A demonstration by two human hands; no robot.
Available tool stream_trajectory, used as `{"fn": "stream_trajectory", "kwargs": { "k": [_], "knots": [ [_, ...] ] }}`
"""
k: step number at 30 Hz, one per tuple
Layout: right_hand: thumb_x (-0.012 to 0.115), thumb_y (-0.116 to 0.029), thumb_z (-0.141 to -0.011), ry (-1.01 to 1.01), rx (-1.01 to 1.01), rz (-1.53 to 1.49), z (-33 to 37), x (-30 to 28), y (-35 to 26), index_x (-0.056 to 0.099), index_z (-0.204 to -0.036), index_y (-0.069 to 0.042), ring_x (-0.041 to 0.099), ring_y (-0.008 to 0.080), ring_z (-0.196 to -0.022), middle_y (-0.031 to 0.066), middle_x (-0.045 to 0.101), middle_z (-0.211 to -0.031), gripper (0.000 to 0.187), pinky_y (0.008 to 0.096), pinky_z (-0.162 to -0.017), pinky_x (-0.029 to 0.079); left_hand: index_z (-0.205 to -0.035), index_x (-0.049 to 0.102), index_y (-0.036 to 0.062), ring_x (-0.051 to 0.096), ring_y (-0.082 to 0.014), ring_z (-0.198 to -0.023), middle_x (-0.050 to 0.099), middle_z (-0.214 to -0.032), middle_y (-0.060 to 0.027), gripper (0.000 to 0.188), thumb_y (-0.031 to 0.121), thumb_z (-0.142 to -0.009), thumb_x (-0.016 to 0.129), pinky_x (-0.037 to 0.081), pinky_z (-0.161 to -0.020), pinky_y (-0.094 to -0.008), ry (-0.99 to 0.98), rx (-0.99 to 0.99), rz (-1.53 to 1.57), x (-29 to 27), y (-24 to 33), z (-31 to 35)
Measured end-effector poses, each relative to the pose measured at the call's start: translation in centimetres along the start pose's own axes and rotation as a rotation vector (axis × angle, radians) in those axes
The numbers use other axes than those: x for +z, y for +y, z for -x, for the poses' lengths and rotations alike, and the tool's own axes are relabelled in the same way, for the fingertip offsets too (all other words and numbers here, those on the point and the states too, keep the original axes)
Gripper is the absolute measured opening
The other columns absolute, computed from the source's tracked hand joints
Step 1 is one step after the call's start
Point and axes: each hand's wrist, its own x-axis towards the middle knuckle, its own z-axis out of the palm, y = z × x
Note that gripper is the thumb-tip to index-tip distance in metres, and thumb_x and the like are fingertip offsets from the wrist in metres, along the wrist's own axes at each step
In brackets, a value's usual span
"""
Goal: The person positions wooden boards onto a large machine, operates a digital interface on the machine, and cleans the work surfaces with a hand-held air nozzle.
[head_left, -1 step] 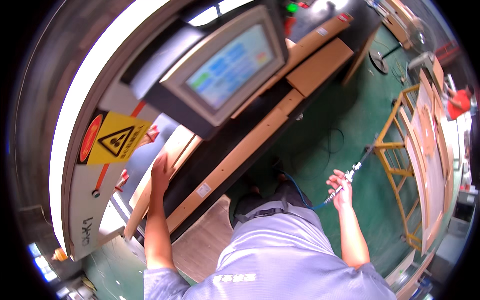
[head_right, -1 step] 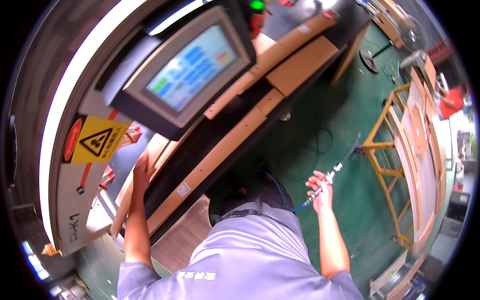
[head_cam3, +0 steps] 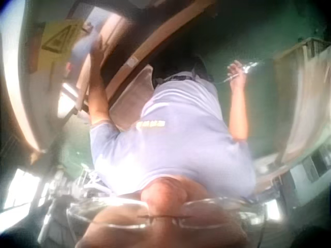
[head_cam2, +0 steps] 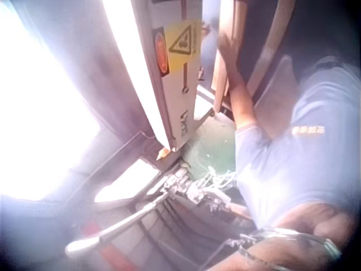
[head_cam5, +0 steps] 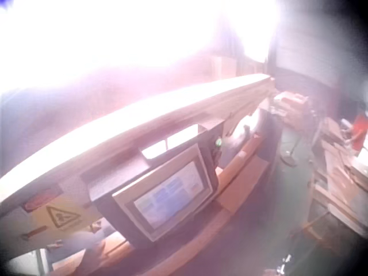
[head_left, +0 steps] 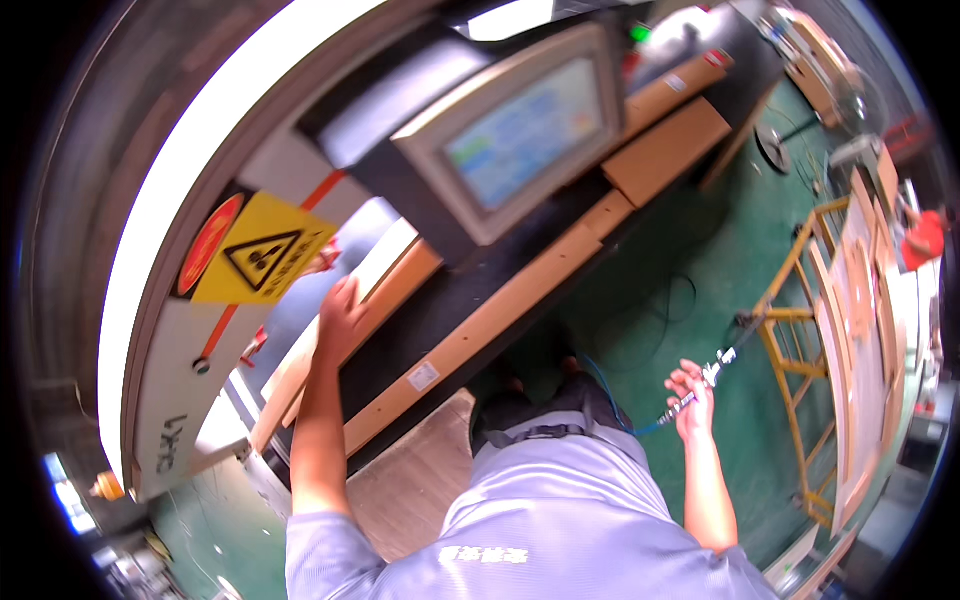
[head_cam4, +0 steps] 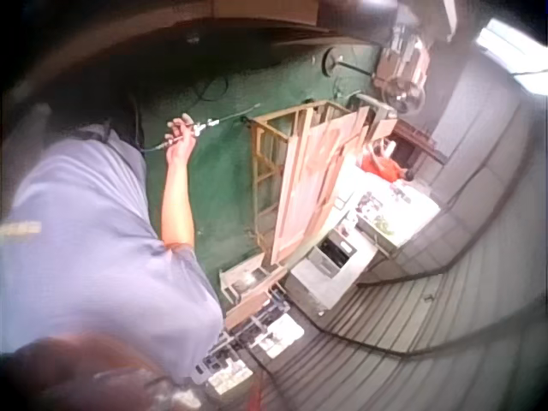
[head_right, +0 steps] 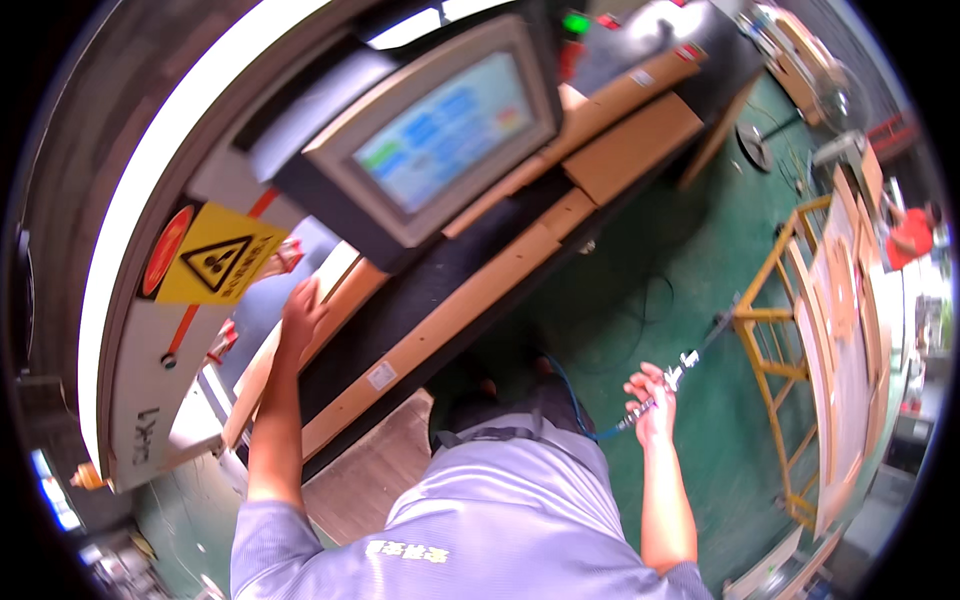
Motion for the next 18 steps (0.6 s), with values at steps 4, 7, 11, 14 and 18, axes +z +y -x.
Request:
{"fn": "stream_trajectory", "kwargs": {
  "k": [4, 7, 11, 14, 18],
  "knots": [
    [0.060, -0.019, -0.099, -0.019, -0.028, 0.124, 3.9, 1.6, 0.8, 0.059, -0.134, -0.007, 0.072, 0.0171, -0.087, 0.0056, 0.069, -0.102, 0.037, 0.0251, -0.052, 0.052, -0.134, 0.067, 0.0104, 0.046, -0.0265, -0.136, 0.057, -0.147, -0.0118, 0.044, 0.036, -0.098, 0.065, 0.030, -0.118, -0.0433, -0.012, 0.056, -0.365, 3.2, -6.2, -6.2],
    [0.059, -0.018, -0.099, -0.008, -0.104, 0.171, 6.3, 1.4, 1.6, 0.057, -0.135, -0.006, 0.072, 0.0178, -0.087, 0.0060, 0.068, -0.102, 0.038, 0.0249, -0.050, 0.054, -0.144, 0.062, 0.0239, 0.036, -0.0292, -0.145, 0.047, -0.157, -0.0082, 0.048, 0.047, -0.103, 0.055, 0.023, -0.120, -0.0591, 0.003, -0.195, -0.516, 5.5, -1.7, -6.0],
    [0.058, -0.016, -0.099, -0.054, -0.114, 0.226, 7.0, 0.9, 2.7, 0.059, -0.133, -0.003, 0.073, 0.0190, -0.086, 0.0092, 0.069, -0.103, 0.037, 0.0251, -0.049, 0.057, -0.157, 0.044, 0.0187, 0.025, -0.0357, -0.156, 0.032, -0.168, -0.0155, 0.067, 0.055, -0.101, 0.053, 0.011, -0.124, -0.0660, 0.057, -0.311, -0.457, 6.1, -2.4, -4.8],
    [0.059, -0.016, -0.099, -0.082, -0.097, 0.264, 7.6, 1.8, 2.2, 0.058, -0.134, -0.002, 0.073, 0.0194, -0.087, 0.0101, 0.070, -0.104, 0.038, 0.0254, -0.050, 0.059, -0.158, 0.040, 0.0107, 0.026, -0.0380, -0.155, 0.031, -0.167, -0.0220, 0.076, 0.061, -0.101, 0.050, 0.011, -0.125, -0.0625, 0.135, -0.442, -0.230, 5.4, -1.8, -7.9],
    [0.061, -0.017, -0.097, -0.090, -0.092, 0.387, 8.1, 1.8, 1.5, 0.059, -0.133, -0.002, 0.074, 0.0210, -0.088, 0.0107, 0.071, -0.105, 0.039, 0.0264, -0.053, 0.060, -0.161, 0.039, 0.0098, 0.024, -0.0339, -0.157, 0.031, -0.170, -0.0141, 0.085, 0.070, -0.101, 0.041, 0.006, -0.127, -0.0606, 0.025, -0.462, -0.423, 8.0, -0.5, -9.0]
  ]
}}
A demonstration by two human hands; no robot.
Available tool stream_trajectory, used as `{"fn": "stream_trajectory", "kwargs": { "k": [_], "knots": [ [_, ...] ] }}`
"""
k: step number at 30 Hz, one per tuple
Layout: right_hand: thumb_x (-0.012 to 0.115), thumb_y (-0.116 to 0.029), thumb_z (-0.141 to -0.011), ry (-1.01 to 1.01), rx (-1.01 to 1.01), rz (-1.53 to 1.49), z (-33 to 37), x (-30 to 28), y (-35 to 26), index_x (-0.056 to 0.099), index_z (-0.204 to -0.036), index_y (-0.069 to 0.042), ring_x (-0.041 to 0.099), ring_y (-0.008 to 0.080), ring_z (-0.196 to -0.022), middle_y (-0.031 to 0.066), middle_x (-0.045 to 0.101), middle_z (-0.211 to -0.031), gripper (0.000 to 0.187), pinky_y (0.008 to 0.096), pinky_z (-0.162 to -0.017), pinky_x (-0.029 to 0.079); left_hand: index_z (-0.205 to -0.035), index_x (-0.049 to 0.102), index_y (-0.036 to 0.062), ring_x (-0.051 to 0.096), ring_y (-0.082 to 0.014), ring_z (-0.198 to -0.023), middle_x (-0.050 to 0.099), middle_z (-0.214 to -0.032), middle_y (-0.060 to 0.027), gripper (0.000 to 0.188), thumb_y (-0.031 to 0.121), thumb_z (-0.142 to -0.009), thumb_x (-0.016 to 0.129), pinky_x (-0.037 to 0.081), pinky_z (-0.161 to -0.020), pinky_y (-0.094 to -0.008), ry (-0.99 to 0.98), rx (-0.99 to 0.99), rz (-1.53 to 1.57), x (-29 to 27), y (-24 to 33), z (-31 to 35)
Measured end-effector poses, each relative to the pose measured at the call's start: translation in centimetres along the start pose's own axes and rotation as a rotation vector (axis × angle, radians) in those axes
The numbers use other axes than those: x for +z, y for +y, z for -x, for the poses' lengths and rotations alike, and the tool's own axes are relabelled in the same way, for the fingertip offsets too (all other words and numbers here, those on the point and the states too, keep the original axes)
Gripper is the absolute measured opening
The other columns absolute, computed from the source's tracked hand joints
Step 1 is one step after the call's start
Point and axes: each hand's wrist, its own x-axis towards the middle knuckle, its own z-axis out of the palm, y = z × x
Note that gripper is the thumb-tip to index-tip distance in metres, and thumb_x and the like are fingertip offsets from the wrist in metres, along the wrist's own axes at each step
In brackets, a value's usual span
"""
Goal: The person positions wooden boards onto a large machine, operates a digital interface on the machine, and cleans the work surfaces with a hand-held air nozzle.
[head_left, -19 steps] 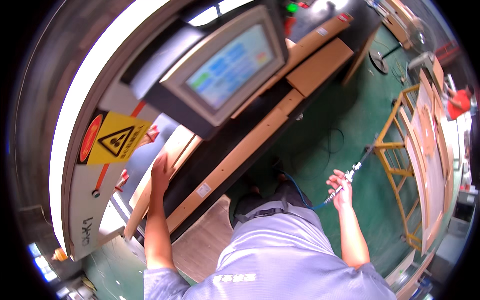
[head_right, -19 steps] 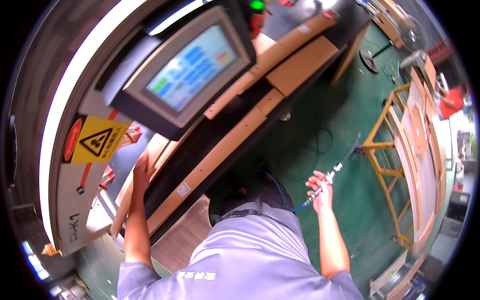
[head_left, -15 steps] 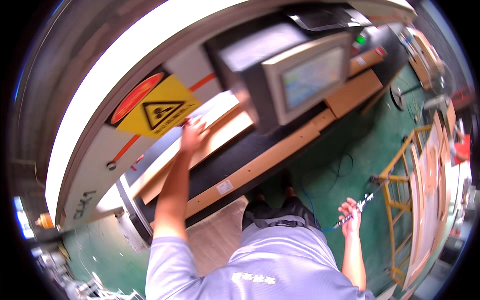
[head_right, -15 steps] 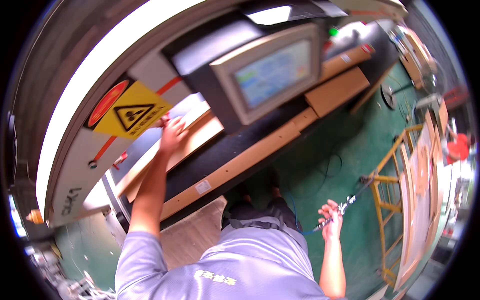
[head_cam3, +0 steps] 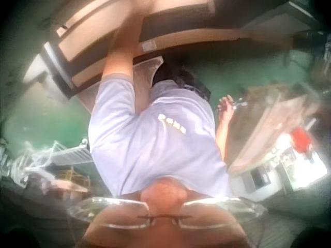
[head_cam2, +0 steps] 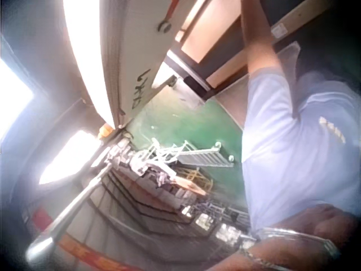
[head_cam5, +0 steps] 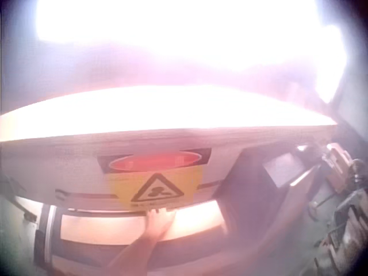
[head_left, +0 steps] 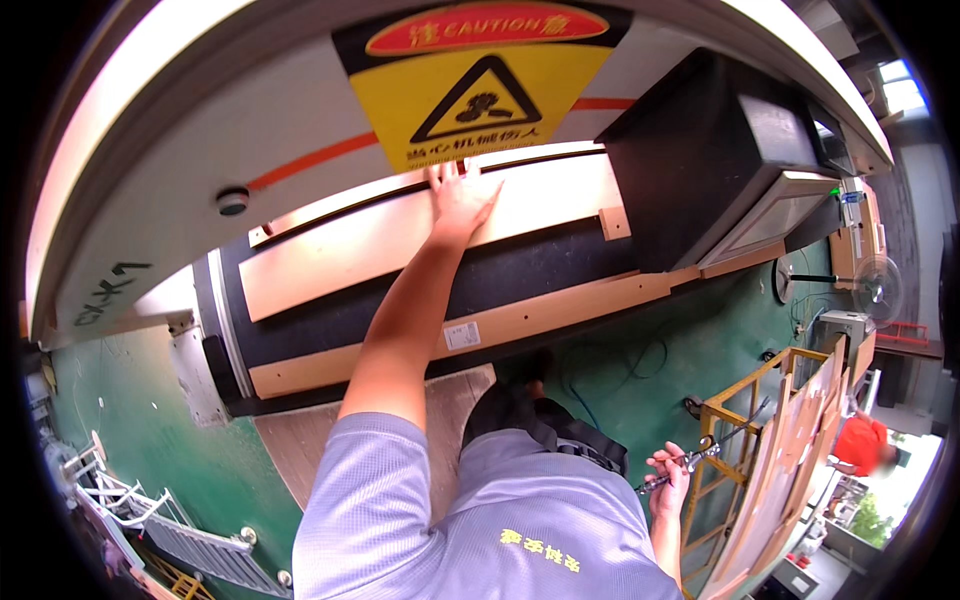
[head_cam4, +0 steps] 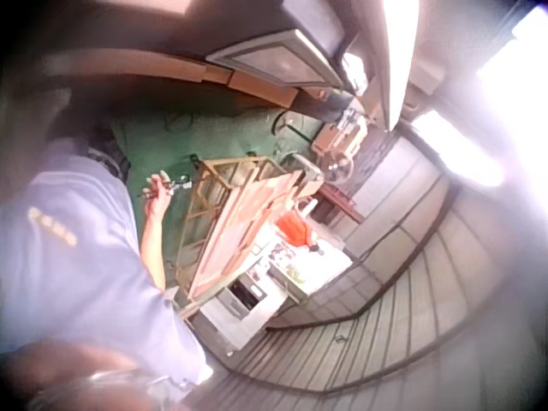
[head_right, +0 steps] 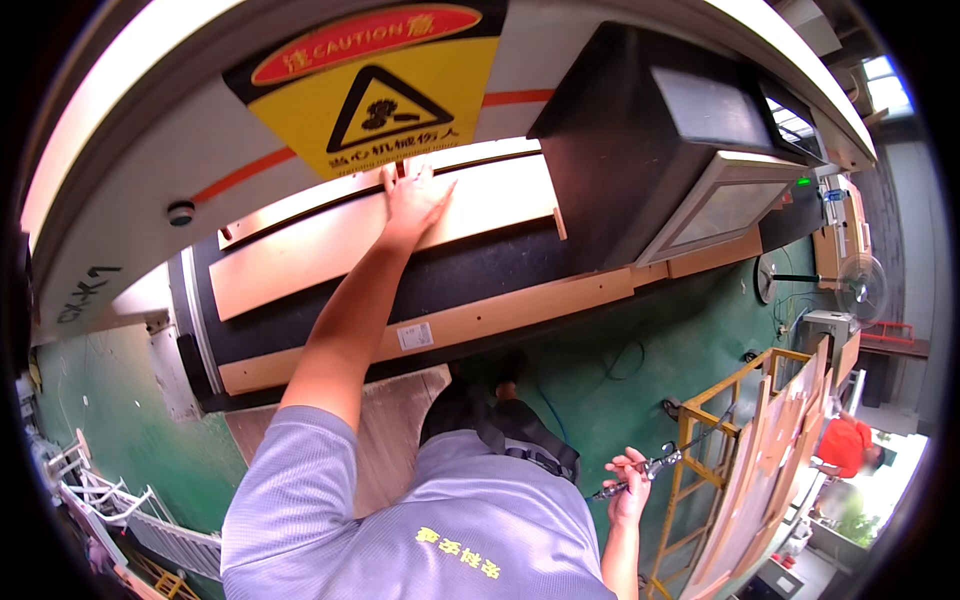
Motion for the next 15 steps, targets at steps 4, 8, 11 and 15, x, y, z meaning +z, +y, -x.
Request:
{"fn": "stream_trajectory", "kwargs": {
  "k": [4, 8, 11, 15],
  "knots": [
    [0.062, -0.014, -0.097, -0.072, 0.041, 0.038, 0.0, 0.6, -0.2, 0.059, -0.134, -0.001, 0.073, 0.0218, -0.090, 0.0110, 0.071, -0.104, 0.040, 0.0274, -0.054, 0.061, -0.166, 0.027, 0.0117, 0.013, -0.0361, -0.161, 0.024, -0.172, -0.0168, 0.109, 0.082, -0.088, 0.054, 0.006, -0.124, -0.0699, -0.113, 0.100, -0.008, -0.4, 2.7, 3.1],
    [0.061, -0.014, -0.098, -0.195, 0.070, 0.199, -1.3, 1.3, -0.6, 0.057, -0.136, 0.000, 0.072, 0.0212, -0.094, 0.0094, 0.069, -0.103, 0.041, 0.0269, -0.053, 0.059, -0.167, 0.027, 0.0196, 0.009, -0.0483, -0.159, 0.019, -0.171, -0.0242, 0.115, 0.078, -0.078, 0.071, 0.003, -0.116, -0.0814, -0.101, 0.161, -0.037, 0.0, 4.5, 6.0],
    [0.059, -0.013, -0.099, -0.289, 0.154, 0.325, -1.9, 2.4, -0.8, 0.055, -0.139, 0.001, 0.072, 0.0205, -0.096, 0.0082, 0.068, -0.103, 0.043, 0.0257, -0.054, 0.058, -0.168, 0.024, 0.0248, 0.010, -0.0459, -0.159, 0.022, -0.171, -0.0221, 0.113, 0.077, -0.079, 0.070, 0.006, -0.116, -0.0814, -0.060, 0.167, -0.067, 0.4, 4.4, 5.4],
    [0.058, -0.012, -0.101, -0.467, 0.232, 0.430, -2.3, 2.9, 0.0, 0.052, -0.142, 0.002, 0.071, 0.0195, -0.098, 0.0092, 0.068, -0.106, 0.043, 0.0252, -0.055, 0.056, -0.167, 0.028, 0.0266, 0.019, -0.0408, -0.158, 0.026, -0.170, -0.0204, 0.107, 0.076, -0.081, 0.069, 0.008, -0.116, -0.0816, 0.023, 0.192, -0.106, 0.7, 3.1, 1.7]
  ]
}}
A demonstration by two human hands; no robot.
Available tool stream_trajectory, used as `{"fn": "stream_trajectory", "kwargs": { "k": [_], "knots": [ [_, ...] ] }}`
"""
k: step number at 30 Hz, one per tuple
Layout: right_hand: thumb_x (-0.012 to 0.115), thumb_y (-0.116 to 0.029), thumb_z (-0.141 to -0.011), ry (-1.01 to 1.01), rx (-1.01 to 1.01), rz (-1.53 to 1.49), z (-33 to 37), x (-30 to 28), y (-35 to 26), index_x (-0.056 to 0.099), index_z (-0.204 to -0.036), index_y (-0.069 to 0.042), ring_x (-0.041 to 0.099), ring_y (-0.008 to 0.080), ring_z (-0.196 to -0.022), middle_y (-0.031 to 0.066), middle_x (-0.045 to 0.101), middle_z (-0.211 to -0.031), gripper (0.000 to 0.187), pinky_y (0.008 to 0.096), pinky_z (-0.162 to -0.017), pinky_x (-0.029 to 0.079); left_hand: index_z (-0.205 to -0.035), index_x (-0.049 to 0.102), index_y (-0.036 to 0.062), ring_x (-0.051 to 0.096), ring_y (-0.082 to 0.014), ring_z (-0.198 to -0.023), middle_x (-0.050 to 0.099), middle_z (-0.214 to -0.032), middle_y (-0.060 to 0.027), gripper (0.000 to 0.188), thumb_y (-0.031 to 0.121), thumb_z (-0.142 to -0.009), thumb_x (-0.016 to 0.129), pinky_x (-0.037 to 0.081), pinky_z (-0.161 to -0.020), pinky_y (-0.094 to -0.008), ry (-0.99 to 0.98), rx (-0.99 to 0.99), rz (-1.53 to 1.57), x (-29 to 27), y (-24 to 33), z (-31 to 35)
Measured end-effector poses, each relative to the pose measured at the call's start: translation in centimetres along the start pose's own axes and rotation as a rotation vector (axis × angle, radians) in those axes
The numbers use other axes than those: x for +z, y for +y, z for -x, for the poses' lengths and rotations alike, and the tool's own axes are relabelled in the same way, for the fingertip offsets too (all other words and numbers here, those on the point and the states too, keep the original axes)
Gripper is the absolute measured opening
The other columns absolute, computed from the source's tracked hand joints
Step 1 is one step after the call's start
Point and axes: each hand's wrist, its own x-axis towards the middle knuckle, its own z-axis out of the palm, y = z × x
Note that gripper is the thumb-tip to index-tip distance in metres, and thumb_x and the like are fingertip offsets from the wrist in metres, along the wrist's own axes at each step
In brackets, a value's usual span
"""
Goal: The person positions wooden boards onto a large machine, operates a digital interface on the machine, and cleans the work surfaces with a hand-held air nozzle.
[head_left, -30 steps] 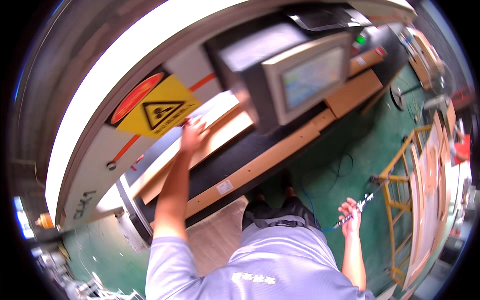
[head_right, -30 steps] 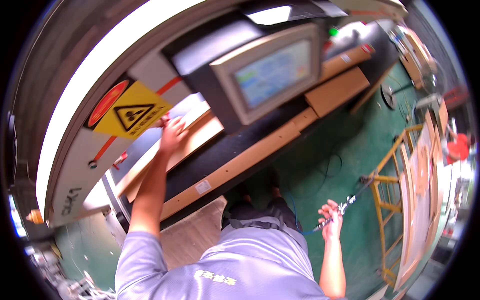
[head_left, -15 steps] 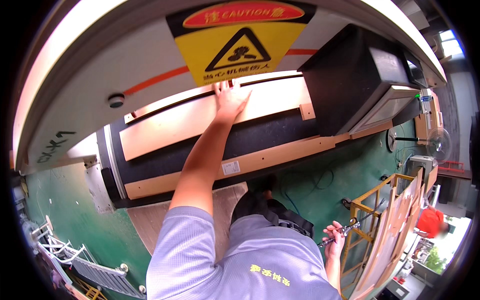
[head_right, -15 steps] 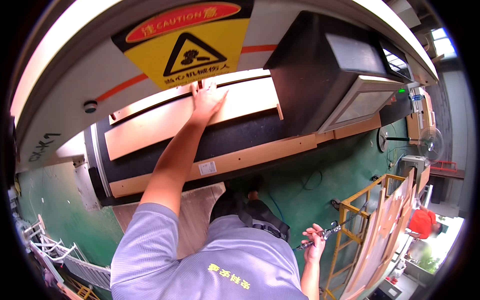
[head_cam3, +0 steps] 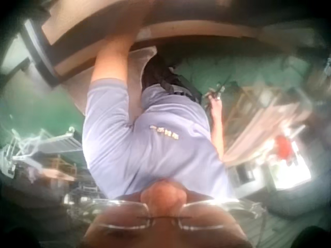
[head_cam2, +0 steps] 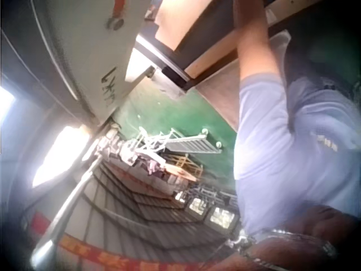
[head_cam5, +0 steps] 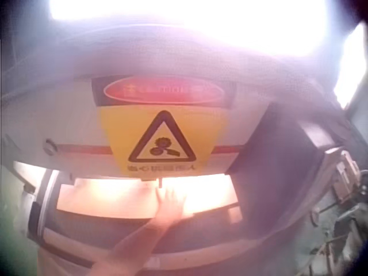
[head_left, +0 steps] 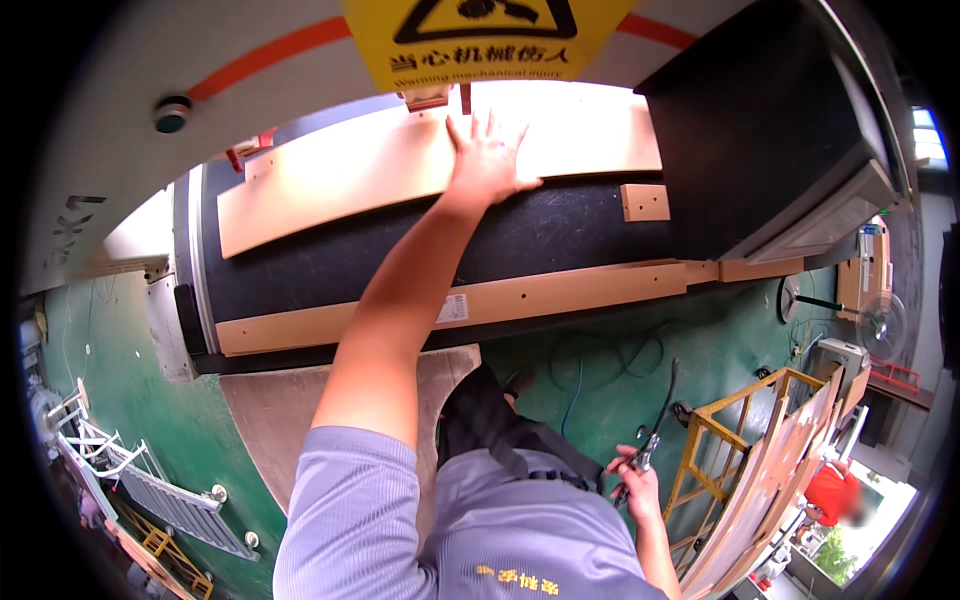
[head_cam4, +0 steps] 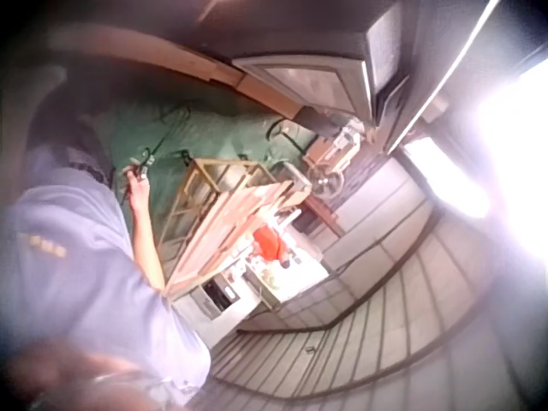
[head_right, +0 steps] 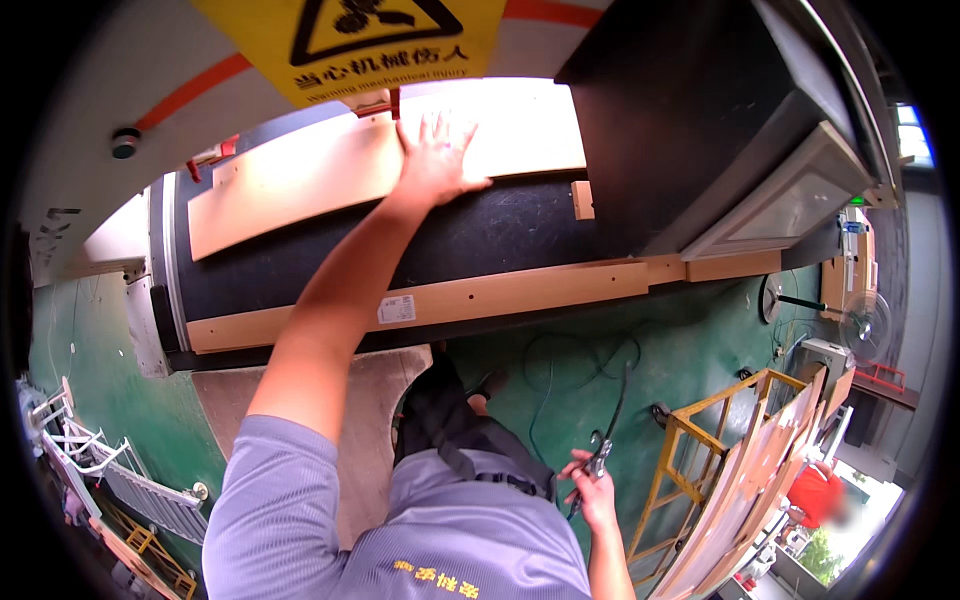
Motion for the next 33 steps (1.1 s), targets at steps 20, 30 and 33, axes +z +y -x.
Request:
{"fn": "stream_trajectory", "kwargs": {
  "k": [20, 30, 33],
  "knots": [
    [0.057, -0.048, -0.106, -0.070, 0.086, -0.032, 1.4, 1.8, 3.0, 0.062, -0.135, -0.008, 0.043, 0.0039, -0.053, -0.0071, 0.052, -0.070, 0.049, 0.0220, -0.049, 0.033, -0.165, 0.032, 0.0153, 0.034, -0.0392, -0.153, 0.039, -0.165, -0.0181, 0.111, 0.078, -0.080, 0.065, 0.027, -0.125, -0.0580, 0.037, 0.055, 0.002, 1.3, -6.5, -10.8],
    [0.054, -0.069, -0.099, 0.111, -0.265, -0.168, 2.2, 0.2, -4.0, 0.062, -0.131, -0.004, 0.051, 0.0052, -0.056, 0.0000, 0.069, -0.087, 0.072, 0.0215, -0.045, 0.036, -0.156, 0.047, 0.0189, 0.048, -0.0337, -0.144, 0.052, -0.157, -0.0131, 0.091, 0.063, -0.080, 0.071, 0.037, -0.121, -0.0471, -0.017, 0.065, 0.139, -3.3, -3.0, -8.0],
    [0.058, -0.064, -0.100, -0.102, -0.475, -0.331, 3.1, -2.6, -6.8, 0.043, -0.154, 0.002, 0.069, 0.0282, -0.111, 0.0183, 0.067, -0.113, 0.087, 0.0229, -0.058, 0.054, -0.155, 0.048, 0.0152, 0.050, -0.0344, -0.141, 0.057, -0.151, -0.0122, 0.087, 0.055, -0.083, 0.075, 0.039, -0.118, -0.0478, 0.212, 0.117, 0.054, 1.4, -6.2, -8.3]
  ]
}}
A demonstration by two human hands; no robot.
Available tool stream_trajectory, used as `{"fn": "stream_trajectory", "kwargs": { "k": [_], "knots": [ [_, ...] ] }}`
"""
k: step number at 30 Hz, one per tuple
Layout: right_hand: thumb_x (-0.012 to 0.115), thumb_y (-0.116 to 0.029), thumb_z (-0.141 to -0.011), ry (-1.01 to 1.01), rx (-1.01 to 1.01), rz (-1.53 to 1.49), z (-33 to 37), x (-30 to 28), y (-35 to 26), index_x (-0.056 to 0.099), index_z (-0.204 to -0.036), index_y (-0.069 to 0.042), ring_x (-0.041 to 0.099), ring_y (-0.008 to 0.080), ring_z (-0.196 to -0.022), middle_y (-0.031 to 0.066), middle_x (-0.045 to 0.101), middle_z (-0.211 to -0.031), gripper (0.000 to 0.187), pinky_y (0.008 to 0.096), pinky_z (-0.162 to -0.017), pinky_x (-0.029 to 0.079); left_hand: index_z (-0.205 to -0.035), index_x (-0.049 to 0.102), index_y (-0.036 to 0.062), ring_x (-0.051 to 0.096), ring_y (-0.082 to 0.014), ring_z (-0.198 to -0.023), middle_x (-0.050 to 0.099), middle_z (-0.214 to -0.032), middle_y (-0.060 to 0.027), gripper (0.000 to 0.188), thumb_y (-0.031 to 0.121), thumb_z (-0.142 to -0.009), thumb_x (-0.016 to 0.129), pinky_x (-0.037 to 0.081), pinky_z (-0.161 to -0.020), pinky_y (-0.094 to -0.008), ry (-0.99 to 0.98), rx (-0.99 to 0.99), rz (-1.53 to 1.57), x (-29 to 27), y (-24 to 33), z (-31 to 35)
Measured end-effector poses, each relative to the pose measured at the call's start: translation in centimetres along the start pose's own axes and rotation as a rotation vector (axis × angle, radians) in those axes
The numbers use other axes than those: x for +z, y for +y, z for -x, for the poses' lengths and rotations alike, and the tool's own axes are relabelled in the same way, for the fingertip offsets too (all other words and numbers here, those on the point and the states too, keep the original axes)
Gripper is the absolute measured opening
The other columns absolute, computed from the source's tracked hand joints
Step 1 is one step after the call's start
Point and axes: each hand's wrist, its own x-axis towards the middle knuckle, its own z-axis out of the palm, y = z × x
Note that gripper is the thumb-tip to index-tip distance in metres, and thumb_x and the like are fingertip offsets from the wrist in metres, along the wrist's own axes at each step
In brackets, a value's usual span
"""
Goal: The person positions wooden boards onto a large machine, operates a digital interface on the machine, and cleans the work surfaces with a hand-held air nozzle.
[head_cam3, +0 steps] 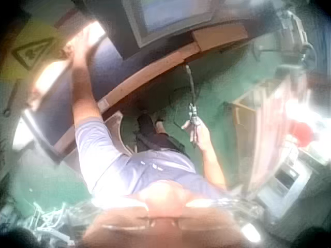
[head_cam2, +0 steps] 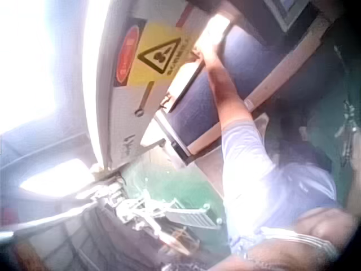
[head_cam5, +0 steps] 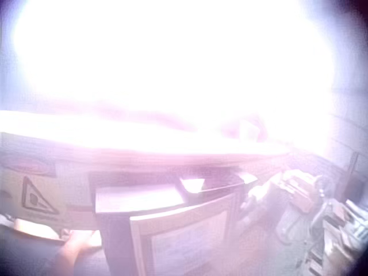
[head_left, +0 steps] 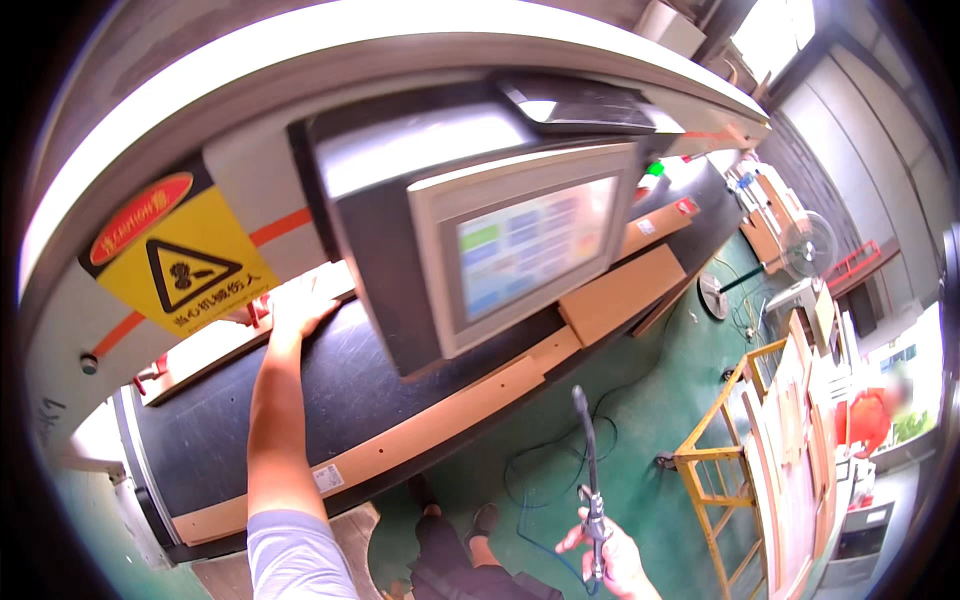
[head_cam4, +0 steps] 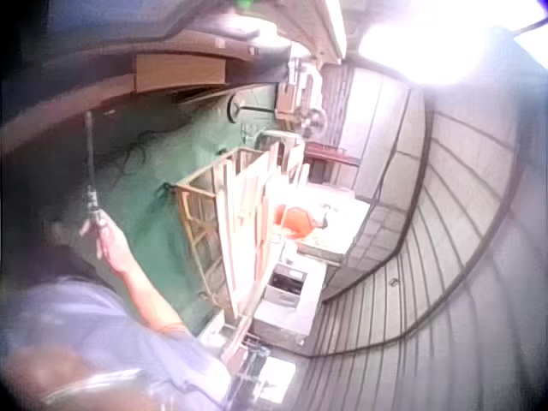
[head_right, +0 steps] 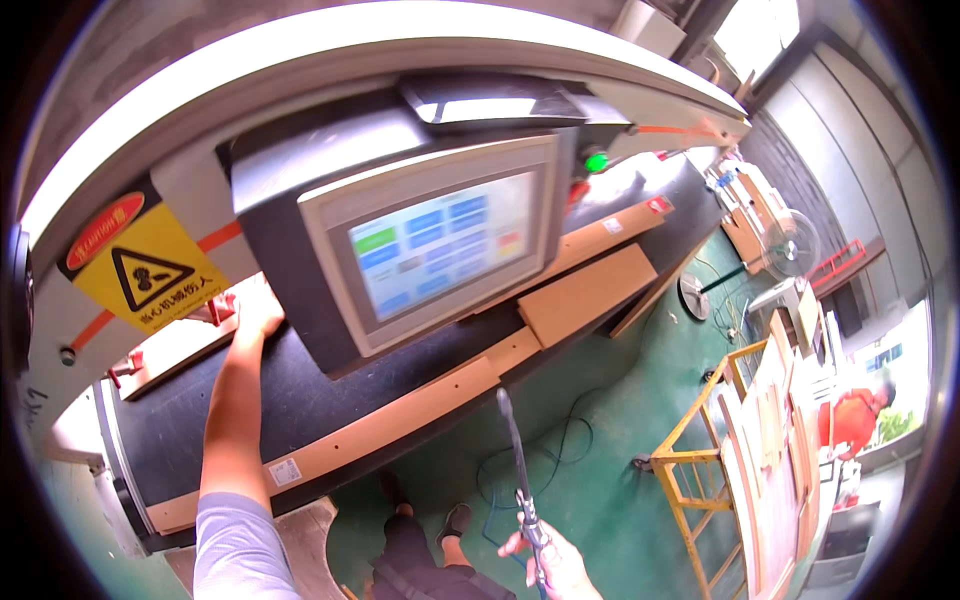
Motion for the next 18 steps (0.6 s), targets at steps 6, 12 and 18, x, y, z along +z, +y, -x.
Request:
{"fn": "stream_trajectory", "kwargs": {
  "k": [6, 12, 18],
  "knots": [
    [0.056, -0.062, -0.103, -0.014, -0.119, 0.115, -3.4, 2.4, -6.4, 0.043, -0.156, 0.002, 0.065, 0.0125, -0.094, 0.0091, 0.067, -0.112, 0.084, 0.0201, -0.058, 0.050, -0.149, 0.053, 0.0106, 0.063, -0.0344, -0.125, 0.066, -0.134, -0.0141, 0.060, 0.019, -0.091, 0.068, 0.050, -0.106, -0.0473, 0.188, -0.009, -0.269, 3.6, 5.3, 1.3],
    [0.058, -0.055, -0.105, -0.053, -0.135, 0.089, -6.8, 5.6, -8.9, 0.045, -0.156, -0.002, 0.064, 0.0110, -0.097, 0.0054, 0.067, -0.110, 0.075, 0.0195, -0.058, 0.049, -0.130, 0.062, 0.0046, 0.067, -0.0368, -0.112, 0.069, -0.122, -0.0184, 0.040, 0.020, -0.094, 0.065, 0.054, -0.098, -0.0474, 0.099, 0.001, -0.120, 4.3, 4.5, 1.1],
    [0.055, -0.036, -0.110, 0.004, -0.113, 0.053, -6.8, 5.8, -9.3, 0.045, -0.157, -0.002, 0.067, 0.0118, -0.096, 0.0059, 0.068, -0.109, 0.058, 0.0187, -0.055, 0.050, -0.115, 0.074, 0.0009, 0.074, -0.0312, -0.101, 0.075, -0.118, -0.0178, 0.026, 0.020, -0.099, 0.068, 0.058, -0.090, -0.0385, 0.202, -0.142, 0.649, -9.4, 11.6, 13.4]
  ]
}}
